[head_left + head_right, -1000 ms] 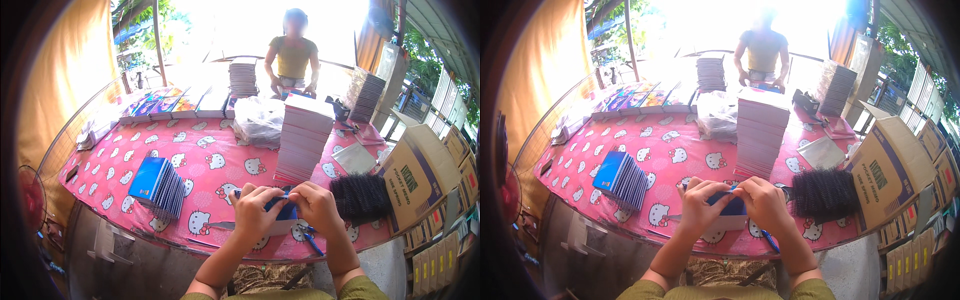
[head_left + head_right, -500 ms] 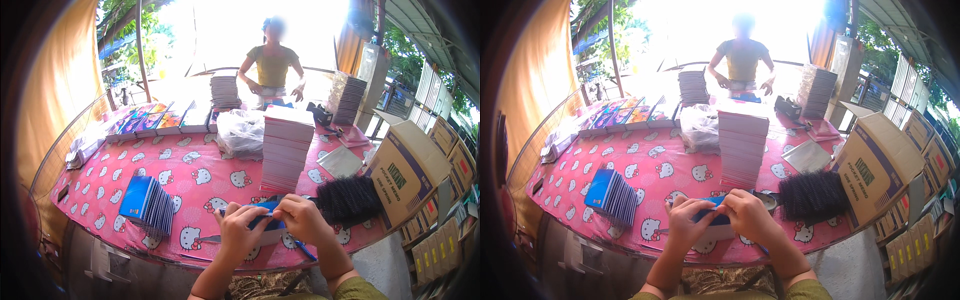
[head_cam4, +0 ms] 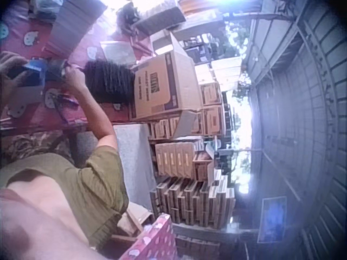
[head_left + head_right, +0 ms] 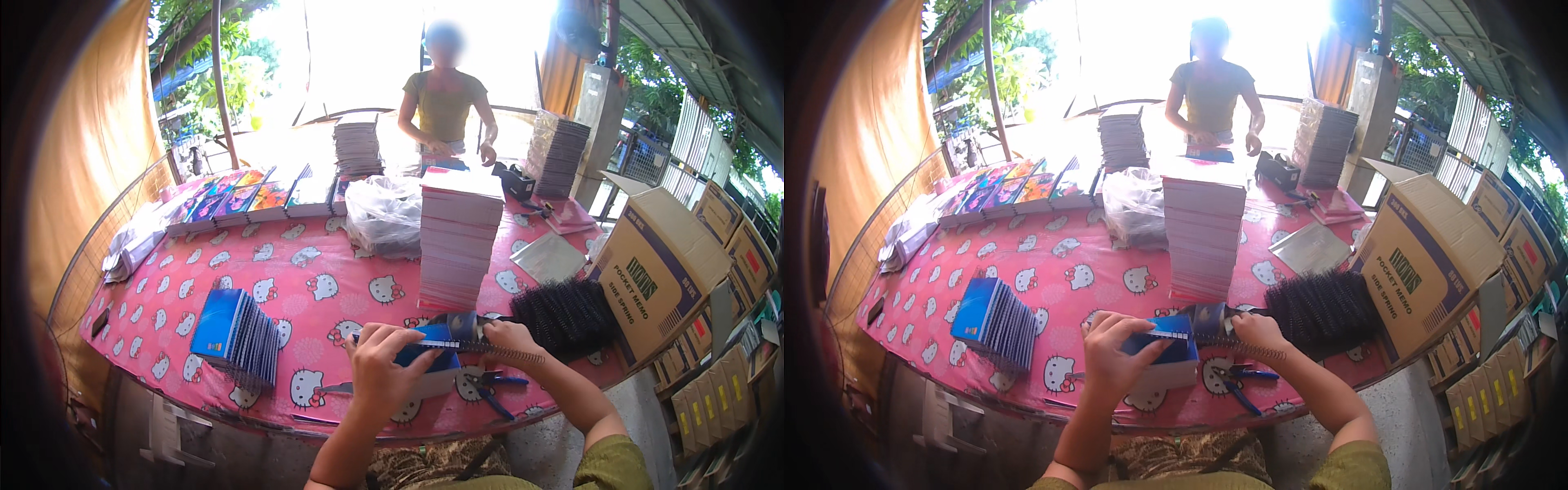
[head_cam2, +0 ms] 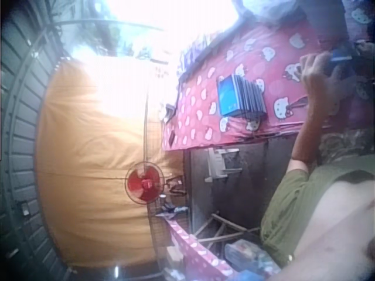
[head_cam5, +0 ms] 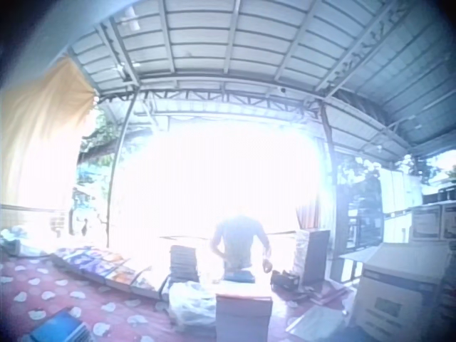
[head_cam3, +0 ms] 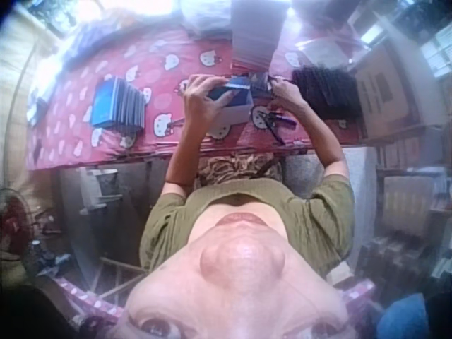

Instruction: The person inserts plastic spiral coils into the pre-punched holes of small notebooks by hand and uses a pair of pliers to trim and crimp the ends of the coils.

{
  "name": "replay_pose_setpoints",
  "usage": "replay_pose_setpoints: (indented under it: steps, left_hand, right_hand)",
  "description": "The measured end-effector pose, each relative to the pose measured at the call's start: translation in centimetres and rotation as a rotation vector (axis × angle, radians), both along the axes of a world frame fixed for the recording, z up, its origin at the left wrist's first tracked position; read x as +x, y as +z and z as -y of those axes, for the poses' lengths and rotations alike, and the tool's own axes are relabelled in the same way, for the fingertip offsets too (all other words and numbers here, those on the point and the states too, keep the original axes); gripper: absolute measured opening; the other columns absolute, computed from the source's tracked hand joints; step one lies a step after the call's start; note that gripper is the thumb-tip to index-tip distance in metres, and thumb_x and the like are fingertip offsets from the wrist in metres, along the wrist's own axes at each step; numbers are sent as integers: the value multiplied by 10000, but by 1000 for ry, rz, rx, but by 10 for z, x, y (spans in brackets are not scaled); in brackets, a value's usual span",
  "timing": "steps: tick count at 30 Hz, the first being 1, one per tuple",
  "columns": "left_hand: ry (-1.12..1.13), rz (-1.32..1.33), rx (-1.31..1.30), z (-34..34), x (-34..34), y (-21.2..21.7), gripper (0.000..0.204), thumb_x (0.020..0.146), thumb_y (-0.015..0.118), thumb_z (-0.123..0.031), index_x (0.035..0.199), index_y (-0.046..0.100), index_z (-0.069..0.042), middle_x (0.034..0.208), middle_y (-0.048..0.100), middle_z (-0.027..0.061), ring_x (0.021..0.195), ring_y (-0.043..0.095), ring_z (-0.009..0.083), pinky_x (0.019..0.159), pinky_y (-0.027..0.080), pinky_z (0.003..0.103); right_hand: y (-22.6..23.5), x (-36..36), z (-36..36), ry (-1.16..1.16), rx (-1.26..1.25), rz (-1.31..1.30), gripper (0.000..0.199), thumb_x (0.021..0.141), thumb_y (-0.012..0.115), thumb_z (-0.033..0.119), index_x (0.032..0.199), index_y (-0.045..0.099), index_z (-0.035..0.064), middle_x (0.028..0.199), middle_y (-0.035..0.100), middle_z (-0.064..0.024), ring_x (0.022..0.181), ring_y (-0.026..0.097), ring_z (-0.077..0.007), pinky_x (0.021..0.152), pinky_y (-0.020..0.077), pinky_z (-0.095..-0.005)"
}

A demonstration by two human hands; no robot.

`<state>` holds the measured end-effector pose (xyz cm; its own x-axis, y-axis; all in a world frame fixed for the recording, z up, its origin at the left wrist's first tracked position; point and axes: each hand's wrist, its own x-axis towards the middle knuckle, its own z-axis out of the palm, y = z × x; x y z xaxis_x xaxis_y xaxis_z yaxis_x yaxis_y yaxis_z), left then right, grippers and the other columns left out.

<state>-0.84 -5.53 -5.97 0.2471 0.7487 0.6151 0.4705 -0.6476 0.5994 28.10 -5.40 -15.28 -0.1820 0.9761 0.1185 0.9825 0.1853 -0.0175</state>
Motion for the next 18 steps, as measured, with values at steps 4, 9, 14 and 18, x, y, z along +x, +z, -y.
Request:
replay_pose_setpoints:
  steps: [4,9,14,18]
  left_hand:
    - [21,52,-15,-2,5,6,284,654,835,-255,863,700,-118,850,677,12,902,597,208,848,386,428]
    - [30,15,79,-6,7,5,274,610,850,-214,785,688,-78,800,670,40,835,602,219,777,447,359]
    - [22,-3,68,-7,9,7,291,622,856,-240,795,686,-81,773,672,28,824,603,199,761,446,358]
    - [-17,46,-73,-6,12,7,312,677,831,-281,895,676,-120,857,683,-5,902,599,190,861,349,413]
  right_hand:
    - [21,-5,2,-13,-91,-17,291,751,656,260,925,584,38,763,661,-188,764,680,-355,677,540,-443]
    - [43,16,-22,79,254,-791,445,666,690,45,1100,596,5,923,676,-162,855,667,-213,778,524,-333]
    - [78,-7,-25,163,7,-1151,489,657,693,0,1138,603,-4,979,675,-52,843,627,-135,766,512,-281]
    - [86,-5,-26,408,-101,-1345,477,644,691,30,1112,609,-10,950,671,-61,838,624,-149,749,509,-282]
